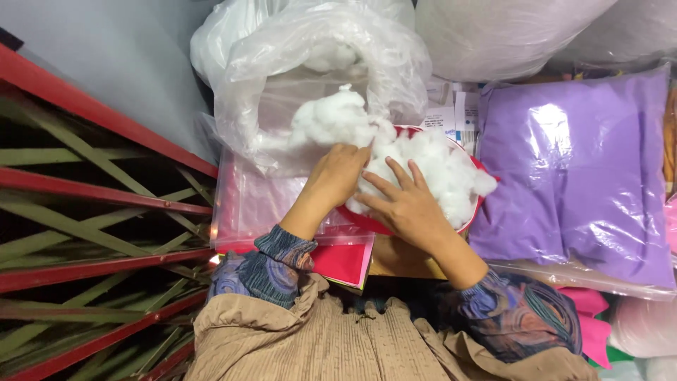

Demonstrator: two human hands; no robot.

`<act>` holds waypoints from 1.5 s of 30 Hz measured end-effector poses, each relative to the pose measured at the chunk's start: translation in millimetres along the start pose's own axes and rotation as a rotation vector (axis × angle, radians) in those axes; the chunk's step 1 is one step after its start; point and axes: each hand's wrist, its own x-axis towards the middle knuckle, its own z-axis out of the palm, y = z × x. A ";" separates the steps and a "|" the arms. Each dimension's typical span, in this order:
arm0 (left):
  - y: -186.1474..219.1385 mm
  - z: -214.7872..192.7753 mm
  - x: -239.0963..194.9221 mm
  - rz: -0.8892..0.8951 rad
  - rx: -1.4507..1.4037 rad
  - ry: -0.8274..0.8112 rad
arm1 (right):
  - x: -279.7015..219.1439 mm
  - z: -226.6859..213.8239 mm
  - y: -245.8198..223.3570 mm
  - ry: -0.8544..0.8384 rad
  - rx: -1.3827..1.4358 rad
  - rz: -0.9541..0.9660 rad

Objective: Stuffing a small fabric pillow with polyester fiberfill from a large storage bag

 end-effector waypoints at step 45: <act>2.4 -15.7 -5.0 -0.104 -0.355 -0.060 | 25.9 -10.1 13.0 -0.352 0.191 0.251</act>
